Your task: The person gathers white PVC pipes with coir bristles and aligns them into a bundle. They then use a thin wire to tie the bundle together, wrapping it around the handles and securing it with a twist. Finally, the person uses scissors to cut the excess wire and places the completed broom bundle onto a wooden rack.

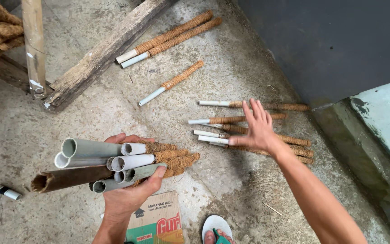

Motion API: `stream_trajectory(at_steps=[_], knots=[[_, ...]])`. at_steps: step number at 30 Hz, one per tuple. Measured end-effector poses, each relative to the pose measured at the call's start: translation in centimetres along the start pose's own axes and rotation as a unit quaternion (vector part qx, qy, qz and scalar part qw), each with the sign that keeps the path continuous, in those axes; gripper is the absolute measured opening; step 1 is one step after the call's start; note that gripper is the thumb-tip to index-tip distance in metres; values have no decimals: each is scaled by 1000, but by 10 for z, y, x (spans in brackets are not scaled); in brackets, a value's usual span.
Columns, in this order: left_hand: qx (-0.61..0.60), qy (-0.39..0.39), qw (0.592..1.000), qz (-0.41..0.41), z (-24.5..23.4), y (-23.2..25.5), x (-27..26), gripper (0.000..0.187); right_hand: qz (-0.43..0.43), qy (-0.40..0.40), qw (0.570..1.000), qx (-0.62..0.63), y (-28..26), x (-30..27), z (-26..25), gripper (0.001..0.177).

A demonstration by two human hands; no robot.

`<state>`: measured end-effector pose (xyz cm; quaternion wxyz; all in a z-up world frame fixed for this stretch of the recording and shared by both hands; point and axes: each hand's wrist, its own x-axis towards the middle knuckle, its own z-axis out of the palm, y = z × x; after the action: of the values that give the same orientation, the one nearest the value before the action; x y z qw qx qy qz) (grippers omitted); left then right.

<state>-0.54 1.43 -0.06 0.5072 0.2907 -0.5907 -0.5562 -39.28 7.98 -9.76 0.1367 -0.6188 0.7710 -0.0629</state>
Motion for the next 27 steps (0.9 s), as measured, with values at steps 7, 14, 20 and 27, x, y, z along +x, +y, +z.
stream_trajectory(at_steps=[7, 14, 20, 27], knots=[[-8, 9, 1000, 8, -2, -2, -5, 95, -25, -135, 987, -81, 26, 52, 4, 149], [11, 14, 1000, 1, -5, -3, -4, 95, -20, -237, 957, -167, -26, -7, -13, 153], [-5, -3, 1000, 8, -3, -4, 0, 94, 9, -183, 979, -85, -14, -28, -4, 111], [-2, -2, 1000, 9, -3, -4, -1, 92, 11, -173, 980, -94, 2, -44, 35, 69]])
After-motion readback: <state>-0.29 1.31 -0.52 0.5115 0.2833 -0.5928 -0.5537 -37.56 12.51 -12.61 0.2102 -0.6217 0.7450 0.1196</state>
